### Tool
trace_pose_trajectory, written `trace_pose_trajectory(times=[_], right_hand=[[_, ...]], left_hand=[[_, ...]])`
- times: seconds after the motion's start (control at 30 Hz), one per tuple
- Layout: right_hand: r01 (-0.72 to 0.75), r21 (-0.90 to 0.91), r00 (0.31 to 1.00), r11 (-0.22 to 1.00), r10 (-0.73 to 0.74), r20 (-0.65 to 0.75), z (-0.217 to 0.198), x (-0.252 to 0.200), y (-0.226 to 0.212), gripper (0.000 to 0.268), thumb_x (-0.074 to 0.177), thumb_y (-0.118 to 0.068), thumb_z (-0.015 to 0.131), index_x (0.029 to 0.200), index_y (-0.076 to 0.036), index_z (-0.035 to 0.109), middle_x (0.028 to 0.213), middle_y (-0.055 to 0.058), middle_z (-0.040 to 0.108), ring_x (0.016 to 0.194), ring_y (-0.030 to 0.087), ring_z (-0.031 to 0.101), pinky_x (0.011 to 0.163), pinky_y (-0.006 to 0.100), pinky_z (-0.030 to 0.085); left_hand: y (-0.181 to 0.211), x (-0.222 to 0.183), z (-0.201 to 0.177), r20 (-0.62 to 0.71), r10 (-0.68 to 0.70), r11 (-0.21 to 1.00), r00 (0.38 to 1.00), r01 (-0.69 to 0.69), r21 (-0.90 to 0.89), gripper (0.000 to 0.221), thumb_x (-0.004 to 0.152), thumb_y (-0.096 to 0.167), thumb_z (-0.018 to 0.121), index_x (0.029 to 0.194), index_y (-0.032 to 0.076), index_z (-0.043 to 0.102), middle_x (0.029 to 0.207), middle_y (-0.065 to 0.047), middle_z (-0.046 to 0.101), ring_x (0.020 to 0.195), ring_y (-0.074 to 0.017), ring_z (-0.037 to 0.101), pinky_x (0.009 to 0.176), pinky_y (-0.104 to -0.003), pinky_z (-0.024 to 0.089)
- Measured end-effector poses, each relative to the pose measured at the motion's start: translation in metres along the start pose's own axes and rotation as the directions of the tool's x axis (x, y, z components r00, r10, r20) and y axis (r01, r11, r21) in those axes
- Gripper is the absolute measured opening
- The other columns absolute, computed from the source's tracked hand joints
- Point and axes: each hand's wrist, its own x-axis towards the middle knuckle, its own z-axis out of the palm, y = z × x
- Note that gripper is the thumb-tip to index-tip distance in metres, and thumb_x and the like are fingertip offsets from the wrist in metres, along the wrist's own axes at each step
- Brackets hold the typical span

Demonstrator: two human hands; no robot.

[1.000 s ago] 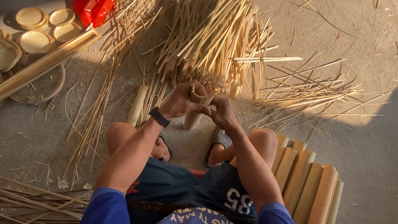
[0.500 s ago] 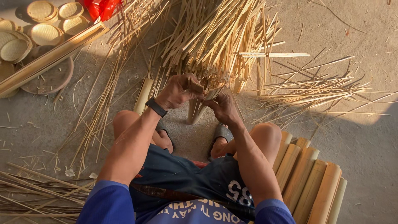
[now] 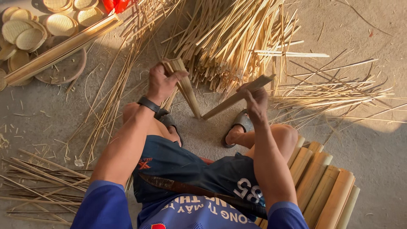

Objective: The person sits on the floor and uses a large knife to split bamboo poles into thin strips. They repeatedly split the bamboo, peel off layers, and organize the resulting strips into piles on the ground.

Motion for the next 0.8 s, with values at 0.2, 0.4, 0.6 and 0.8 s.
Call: trace_pose_trajectory(times=[0.2, 0.4, 0.6, 0.8], right_hand=[[0.195, -0.184, 0.970, 0.963, -0.161, 0.183, 0.062, -0.005, 0.014, 0.035, 0.102, -0.030, 0.074, 0.116, -0.012, 0.047, 0.091, 0.001, 0.045, 0.077, 0.013, 0.046, 0.073, 0.032, 0.043], [0.185, -0.528, 0.977, 0.829, -0.213, 0.007, 0.103, -0.002, 0.007, 0.047, 0.103, -0.027, 0.060, 0.137, -0.003, 0.039, 0.114, 0.015, 0.048, 0.097, 0.022, 0.055, 0.077, 0.035, 0.052], [0.293, -0.308, 0.955, 0.905, -0.262, 0.139, 0.111, -0.006, 0.014, 0.051, 0.113, -0.020, 0.039, 0.150, 0.001, 0.012, 0.117, 0.016, 0.055, 0.106, 0.023, 0.064, 0.090, 0.043, 0.057], [0.304, -0.529, 0.938, 0.792, -0.151, 0.314, 0.089, 0.008, 0.010, 0.061, 0.098, -0.022, 0.070, 0.144, 0.000, 0.037, 0.101, 0.011, 0.063, 0.093, 0.024, 0.068, 0.097, 0.046, 0.057]], left_hand=[[0.008, -0.002, 0.068, 0.243, -0.060, 0.998, 0.968, 0.054, 0.034, 0.024, 0.100, 0.036, 0.074, 0.099, 0.012, 0.075, 0.092, 0.001, 0.076, 0.077, -0.0085, 0.068, 0.065, -0.027, 0.057], [0.041, -0.018, 0.075, 0.328, 0.107, 0.951, 0.939, 0.000, -0.310, 0.069, 0.091, 0.047, 0.076, 0.145, 0.008, 0.055, 0.120, -0.007, 0.068, 0.113, -0.0181, 0.069, 0.098, -0.032, 0.061], [0.046, -0.034, 0.088, 0.207, 0.009, 0.926, 0.978, 0.070, -0.372, 0.036, 0.103, 0.024, 0.070, 0.135, 0.008, 0.065, 0.124, -0.010, 0.072, 0.109, -0.0185, 0.073, 0.093, -0.032, 0.064], [0.031, -0.030, 0.078, 0.190, -0.024, 0.987, 0.981, 0.054, -0.151, 0.016, 0.103, 0.019, 0.067, 0.115, 0.008, 0.066, 0.106, -0.005, 0.072, 0.096, -0.0148, 0.073, 0.085, -0.031, 0.066]])
